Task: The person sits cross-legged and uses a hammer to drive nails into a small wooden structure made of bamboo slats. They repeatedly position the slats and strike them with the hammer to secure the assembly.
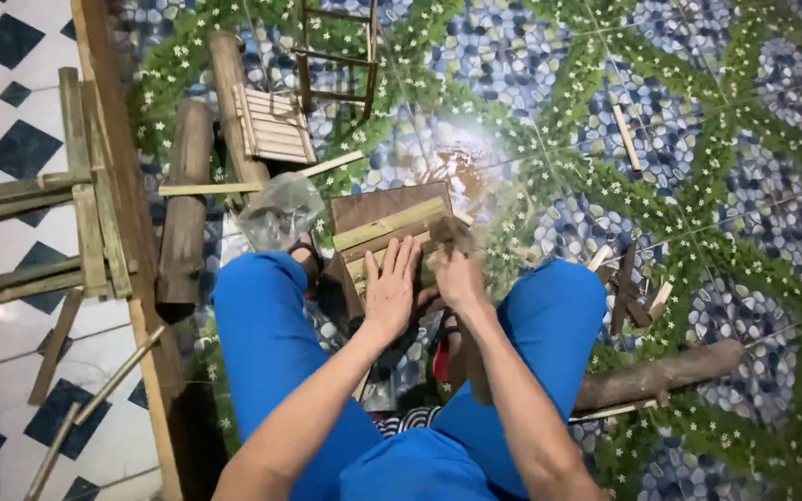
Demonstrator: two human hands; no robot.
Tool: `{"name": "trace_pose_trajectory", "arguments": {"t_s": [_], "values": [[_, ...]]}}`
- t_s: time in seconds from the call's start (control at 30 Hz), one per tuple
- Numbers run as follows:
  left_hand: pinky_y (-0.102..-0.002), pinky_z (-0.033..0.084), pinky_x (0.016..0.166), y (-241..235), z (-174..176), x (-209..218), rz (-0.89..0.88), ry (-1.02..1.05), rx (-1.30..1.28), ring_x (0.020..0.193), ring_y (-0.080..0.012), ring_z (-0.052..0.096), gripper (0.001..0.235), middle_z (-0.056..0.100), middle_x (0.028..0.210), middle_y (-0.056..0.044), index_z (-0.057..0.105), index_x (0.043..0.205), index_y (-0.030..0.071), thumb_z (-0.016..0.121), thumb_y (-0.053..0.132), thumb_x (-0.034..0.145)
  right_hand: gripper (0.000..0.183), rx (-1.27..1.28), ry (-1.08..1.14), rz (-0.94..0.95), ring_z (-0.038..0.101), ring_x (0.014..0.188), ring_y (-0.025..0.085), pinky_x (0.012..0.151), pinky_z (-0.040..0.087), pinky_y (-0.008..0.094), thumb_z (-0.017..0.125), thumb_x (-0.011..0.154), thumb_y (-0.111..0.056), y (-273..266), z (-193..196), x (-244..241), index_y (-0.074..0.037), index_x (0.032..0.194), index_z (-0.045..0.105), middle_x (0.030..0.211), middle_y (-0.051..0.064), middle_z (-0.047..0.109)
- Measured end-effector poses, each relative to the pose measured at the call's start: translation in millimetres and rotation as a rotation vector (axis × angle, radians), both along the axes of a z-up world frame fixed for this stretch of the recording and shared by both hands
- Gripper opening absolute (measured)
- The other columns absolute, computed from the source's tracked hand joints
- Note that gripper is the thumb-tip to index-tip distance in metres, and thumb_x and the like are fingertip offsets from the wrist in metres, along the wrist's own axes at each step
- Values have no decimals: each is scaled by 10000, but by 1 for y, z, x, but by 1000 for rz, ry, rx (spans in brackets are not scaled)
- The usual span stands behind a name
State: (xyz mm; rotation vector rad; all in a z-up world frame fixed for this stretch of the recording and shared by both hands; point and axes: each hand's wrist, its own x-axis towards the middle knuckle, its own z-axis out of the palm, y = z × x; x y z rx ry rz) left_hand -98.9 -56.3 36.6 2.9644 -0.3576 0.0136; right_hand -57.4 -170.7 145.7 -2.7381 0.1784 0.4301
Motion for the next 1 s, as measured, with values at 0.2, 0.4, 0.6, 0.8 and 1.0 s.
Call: {"name": "trace_pose_trajectory", "arguments": {"t_s": [0.2, 0.4, 0.6, 0.8, 1.0], "values": [[-674, 184, 1238, 3, 4, -14, 5, -7, -47, 1563, -290, 204, 893, 233, 1703, -64, 338, 1589, 123, 606, 637, 910, 558, 419, -188, -126, 278, 1508, 386, 1267, 296, 317, 344, 1123, -338, -2, -56, -9, 50, 1523, 388, 1493, 174, 482], [-690, 191, 1204, -1, -6, -12, 3, 24, 22, 1559, -289, 195, 891, 219, 1703, -62, 301, 1610, 124, 583, 631, 935, 558, 228, 80, -36, 541, 1323, 419, 1151, 415, 521, 545, 1016, -410, -22, -79, 8, 60, 1307, 617, 1334, 286, 593], [-663, 264, 1121, 5, -26, 9, 36, 49, -173, 1480, -241, 335, 632, 445, 1563, 14, 532, 1476, 214, 593, 592, 974, 212, 1340, -134, -751, 536, 418, 330, 257, 428, 487, 723, 942, -59, -67, -42, -25, 82, 917, 567, 674, 239, 569], [-664, 302, 1116, 79, -55, 82, 305, 15, -247, 1367, -271, 393, 731, 422, 1466, 19, 518, 1455, 304, 858, 420, 818, 193, 1491, -134, -908, 509, 468, 268, 358, 414, 390, 675, 1024, -248, -124, -46, -39, -96, 1112, 594, 695, 158, 554], [-489, 588, 860, 116, -119, 107, 449, 371, -428, 1124, -225, 717, 599, 730, 1176, 88, 740, 1244, 375, 910, 591, 712, 340, 1161, -308, -874, 633, 599, 240, 366, 553, 456, 737, 712, 108, -122, -90, -31, -37, 999, 627, 828, 99, 681]]}}
